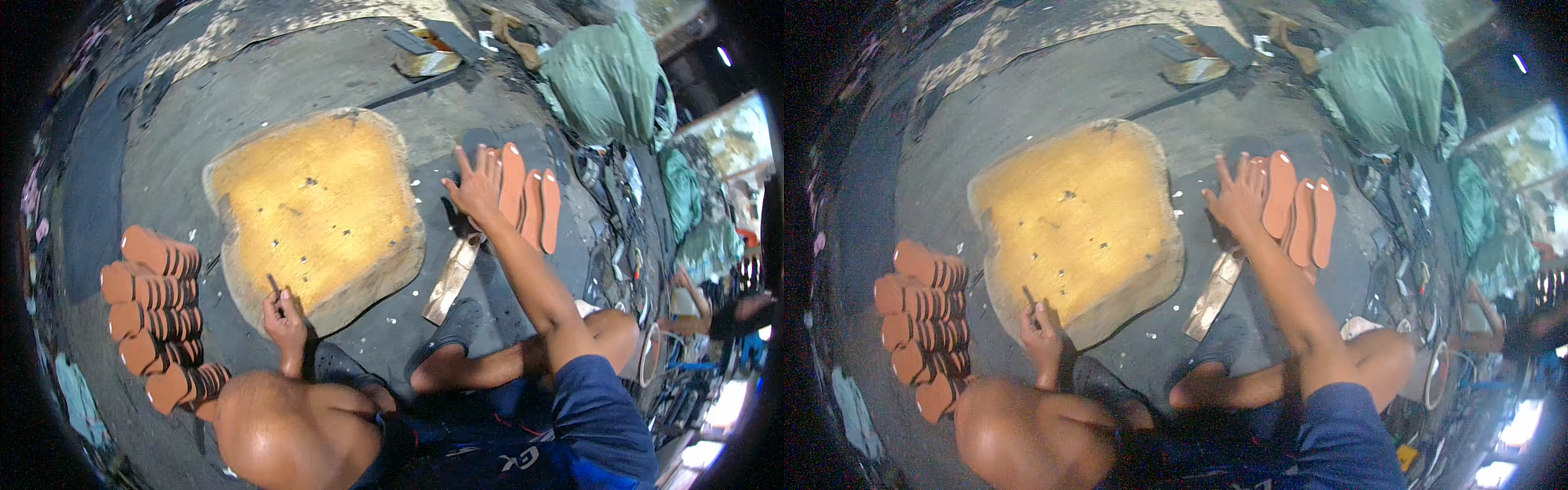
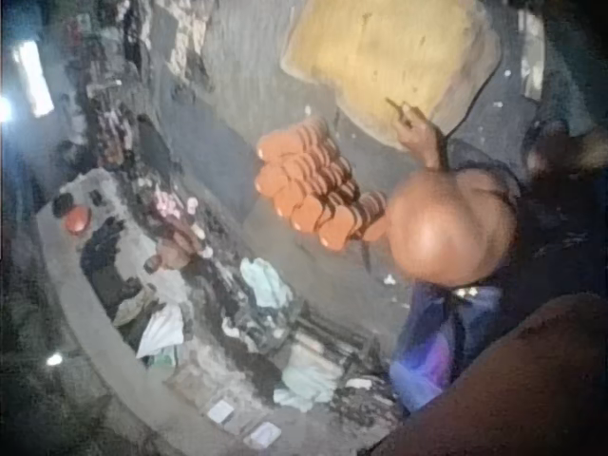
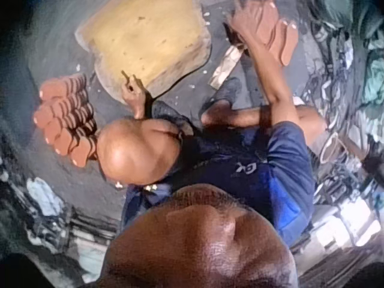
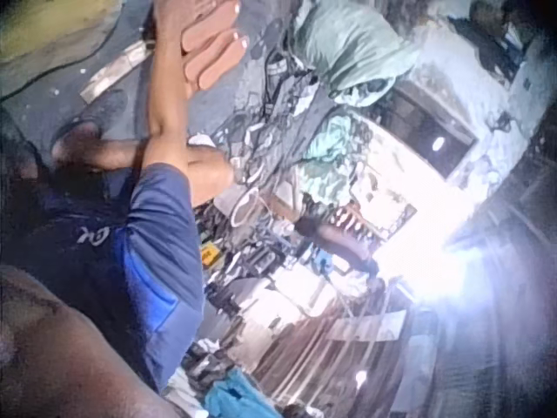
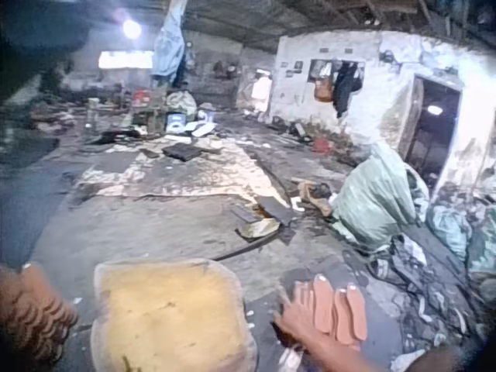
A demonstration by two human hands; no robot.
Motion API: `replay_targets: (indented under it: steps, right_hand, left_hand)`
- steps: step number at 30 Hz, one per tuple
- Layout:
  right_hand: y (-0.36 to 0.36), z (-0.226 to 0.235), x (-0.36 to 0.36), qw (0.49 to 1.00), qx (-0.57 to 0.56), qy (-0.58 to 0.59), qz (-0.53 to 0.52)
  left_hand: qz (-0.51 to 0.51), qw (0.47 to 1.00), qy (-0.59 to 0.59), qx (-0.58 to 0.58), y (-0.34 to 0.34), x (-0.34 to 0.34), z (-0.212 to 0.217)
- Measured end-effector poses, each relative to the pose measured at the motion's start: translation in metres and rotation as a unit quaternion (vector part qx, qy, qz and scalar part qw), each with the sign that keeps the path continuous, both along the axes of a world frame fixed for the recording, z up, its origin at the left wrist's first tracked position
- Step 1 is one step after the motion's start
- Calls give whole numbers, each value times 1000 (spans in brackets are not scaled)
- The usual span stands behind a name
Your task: The person sits on the floor and repeatedly hammers small metal pins into reddish-brown shoe sole pieces using a wooden mallet. The person picks up each sole piece, places it on a wooden board, and hammers the pins into place before stacking the finished pieces.
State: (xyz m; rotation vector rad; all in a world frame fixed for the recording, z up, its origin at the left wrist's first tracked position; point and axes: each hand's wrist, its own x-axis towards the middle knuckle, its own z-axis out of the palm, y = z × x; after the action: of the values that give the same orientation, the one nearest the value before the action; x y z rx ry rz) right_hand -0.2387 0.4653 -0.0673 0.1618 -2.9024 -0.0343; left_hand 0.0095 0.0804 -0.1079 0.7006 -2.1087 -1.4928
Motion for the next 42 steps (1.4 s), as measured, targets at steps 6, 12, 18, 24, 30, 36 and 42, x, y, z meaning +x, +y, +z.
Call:
replay_targets:
  steps: [6, 12, 18, 24, 30, 36, 42]
  right_hand:
    - [81, -61, -49, 933, 197, -219, 204]
    - [148, -66, -33, 939, 222, -239, 103]
    - [-152, 70, -53, 938, -303, -84, 148]
    - [-512, 78, -6, 804, -317, -396, 310]
    - [-653, 5, 20, 613, -297, -674, 284]
    - [-662, -16, 16, 548, -313, -723, 282]
    - [-582, 70, 15, 685, -358, -577, 263]
  left_hand:
    - [-16, 1000, -6, -14, -12, 5, 1]
    - [145, 987, -5, 63, -58, 58, -10]
    - [227, 969, -91, 43, -94, 105, -59]
    - [214, 970, -109, -46, -91, 80, -79]
    - [214, 960, -173, -53, -89, 81, -62]
    - [217, 953, -212, -29, -87, 87, -77]
    - [234, 959, -151, -45, -87, 89, -69]
